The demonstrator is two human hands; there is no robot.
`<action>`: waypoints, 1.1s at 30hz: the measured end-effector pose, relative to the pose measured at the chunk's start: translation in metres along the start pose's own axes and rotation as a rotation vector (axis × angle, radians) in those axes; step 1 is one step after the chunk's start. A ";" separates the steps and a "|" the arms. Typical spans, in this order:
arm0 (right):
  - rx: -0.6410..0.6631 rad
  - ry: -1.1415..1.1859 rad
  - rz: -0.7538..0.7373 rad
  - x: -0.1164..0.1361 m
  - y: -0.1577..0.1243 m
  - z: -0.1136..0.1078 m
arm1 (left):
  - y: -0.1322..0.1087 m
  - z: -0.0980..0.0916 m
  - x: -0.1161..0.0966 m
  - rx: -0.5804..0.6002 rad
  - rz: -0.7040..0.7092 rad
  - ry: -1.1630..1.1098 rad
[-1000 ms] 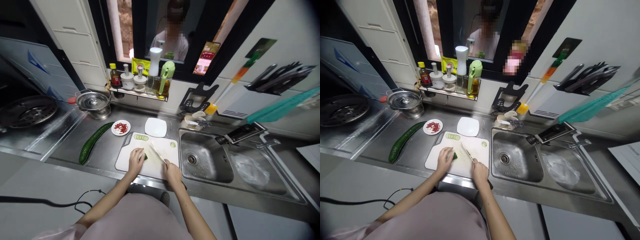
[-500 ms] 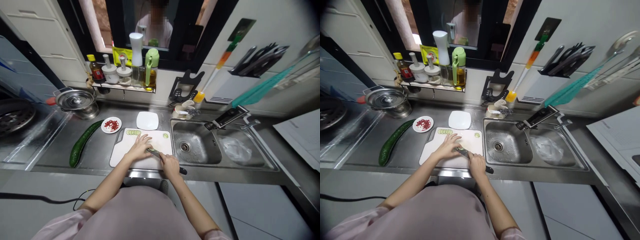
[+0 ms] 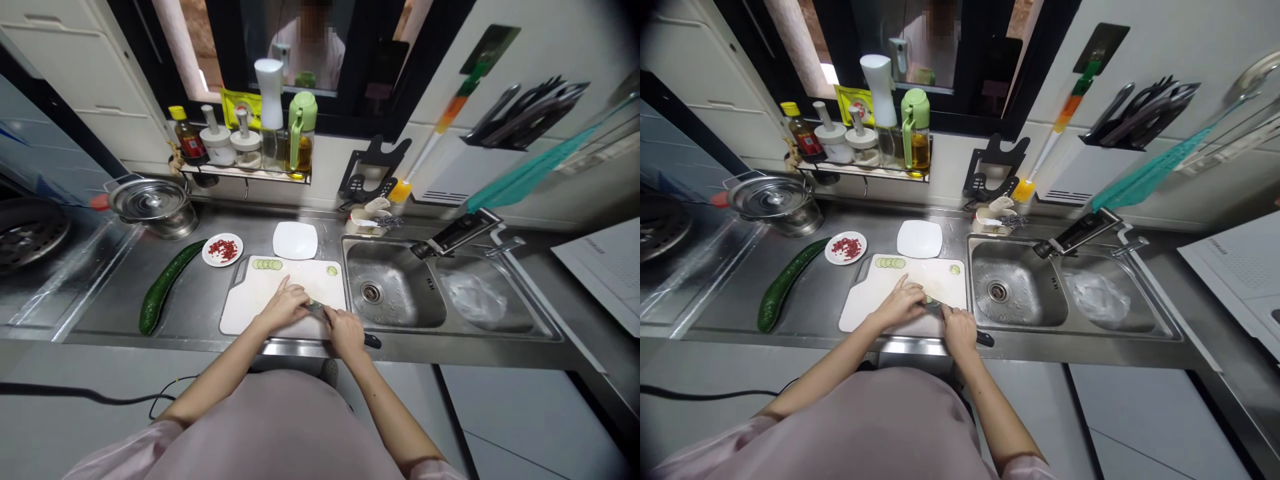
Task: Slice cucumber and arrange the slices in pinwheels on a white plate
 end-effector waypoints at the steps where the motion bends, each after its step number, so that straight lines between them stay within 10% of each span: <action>1: -0.004 -0.004 -0.002 -0.001 0.000 0.000 | 0.001 0.000 -0.001 -0.006 -0.013 0.003; 18: 0.012 -0.014 0.023 -0.007 0.004 0.002 | -0.011 -0.007 -0.012 -0.117 0.011 -0.010; 25: 0.051 0.030 0.076 -0.015 0.005 0.003 | -0.010 -0.009 0.001 -0.239 -0.212 -0.246; 33: 0.047 0.167 0.172 -0.029 0.002 0.013 | -0.012 0.006 0.080 -0.491 -0.773 -0.459</action>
Point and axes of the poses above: each hand's wrist, its own y-axis towards the middle knuckle, its own z-axis out of the palm, x = y × z, the point moved 5 cm from there along y, towards the middle knuckle, and after that the axes turned 3 degrees about x, right-handed, at the moved point
